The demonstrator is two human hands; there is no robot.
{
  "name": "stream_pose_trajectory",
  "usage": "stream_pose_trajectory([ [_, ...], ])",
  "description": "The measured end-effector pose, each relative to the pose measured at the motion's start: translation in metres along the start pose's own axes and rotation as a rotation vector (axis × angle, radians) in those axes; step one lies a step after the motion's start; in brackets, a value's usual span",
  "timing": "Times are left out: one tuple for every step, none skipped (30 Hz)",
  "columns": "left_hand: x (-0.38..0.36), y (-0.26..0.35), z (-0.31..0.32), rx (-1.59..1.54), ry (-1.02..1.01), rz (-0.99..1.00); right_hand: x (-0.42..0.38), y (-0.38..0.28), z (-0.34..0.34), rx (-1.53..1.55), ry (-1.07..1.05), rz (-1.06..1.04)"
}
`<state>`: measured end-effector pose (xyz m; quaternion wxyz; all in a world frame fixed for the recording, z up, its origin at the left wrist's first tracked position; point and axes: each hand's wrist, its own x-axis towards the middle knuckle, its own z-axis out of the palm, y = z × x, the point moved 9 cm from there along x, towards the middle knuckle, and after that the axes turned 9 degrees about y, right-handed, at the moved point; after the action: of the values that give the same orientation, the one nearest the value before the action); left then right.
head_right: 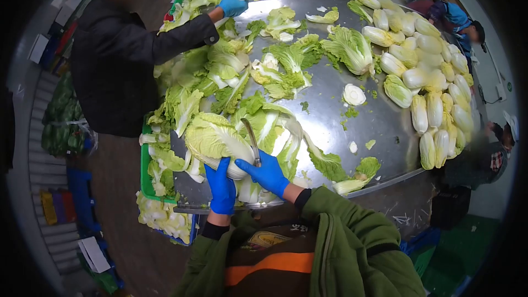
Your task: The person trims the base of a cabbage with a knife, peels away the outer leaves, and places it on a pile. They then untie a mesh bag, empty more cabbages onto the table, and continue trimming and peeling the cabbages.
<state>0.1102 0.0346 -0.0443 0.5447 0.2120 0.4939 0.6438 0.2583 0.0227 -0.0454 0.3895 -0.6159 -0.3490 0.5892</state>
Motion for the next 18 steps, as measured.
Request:
stream_pose_trajectory([
  [0.002, 0.0, 0.006, -0.076, 0.047, -0.044, 0.003, 0.002, -0.004, 0.032, 0.06, 0.01],
  [0.003, -0.002, 0.008, -0.151, 0.091, -0.089, 0.007, 0.005, -0.008, 0.066, 0.122, 0.021],
  [0.003, -0.006, 0.008, -0.112, 0.093, -0.079, 0.011, 0.008, -0.01, 0.07, 0.124, 0.019],
  [0.003, -0.007, 0.006, -0.108, 0.088, -0.08, 0.017, 0.018, -0.02, 0.168, 0.186, 0.083],
  [0.003, -0.02, 0.004, -0.334, 0.099, -0.261, 0.021, 0.029, -0.029, 0.268, 0.249, 0.148],
  [-0.001, -0.03, 0.007, -0.557, 0.112, -0.443, 0.025, 0.033, -0.033, 0.274, 0.254, 0.152],
  [-0.004, -0.025, 0.016, -0.617, 0.038, -0.48, 0.029, 0.037, -0.028, 0.196, 0.159, 0.153],
  [-0.003, -0.025, 0.014, -0.612, 0.037, -0.482, 0.034, 0.039, -0.025, 0.116, 0.061, 0.151],
  [-0.001, -0.023, 0.011, -0.576, 0.03, -0.44, 0.036, 0.049, -0.021, -0.002, -0.097, 0.221],
  [0.002, -0.019, 0.007, -0.539, 0.023, -0.398, 0.041, 0.062, -0.029, 0.0, -0.097, 0.22],
  [0.002, -0.017, 0.001, -0.536, 0.021, -0.397, 0.05, 0.048, -0.053, -0.339, 0.115, -0.112],
  [0.001, -0.015, -0.003, -0.489, -0.023, -0.412, 0.045, 0.026, -0.065, -0.671, 0.33, -0.45],
  [0.002, -0.012, -0.003, -0.443, -0.068, -0.424, 0.042, 0.016, -0.073, -0.376, 0.318, -0.273],
  [0.004, -0.011, -0.005, -0.441, -0.067, -0.421, 0.034, 0.019, -0.07, -0.136, 0.194, 0.016],
  [0.003, -0.008, -0.008, -0.378, -0.074, -0.409, 0.025, 0.007, -0.054, -0.047, 0.029, 0.087],
  [0.002, -0.006, -0.01, -0.314, -0.085, -0.397, 0.015, -0.002, -0.037, 0.042, -0.134, 0.155],
  [0.007, -0.011, -0.01, -0.279, -0.215, -0.337, 0.003, -0.016, -0.023, 0.048, -0.199, 0.134],
  [0.012, -0.023, -0.017, -0.28, -0.224, -0.336, -0.006, -0.028, -0.009, 0.051, -0.262, 0.108],
])
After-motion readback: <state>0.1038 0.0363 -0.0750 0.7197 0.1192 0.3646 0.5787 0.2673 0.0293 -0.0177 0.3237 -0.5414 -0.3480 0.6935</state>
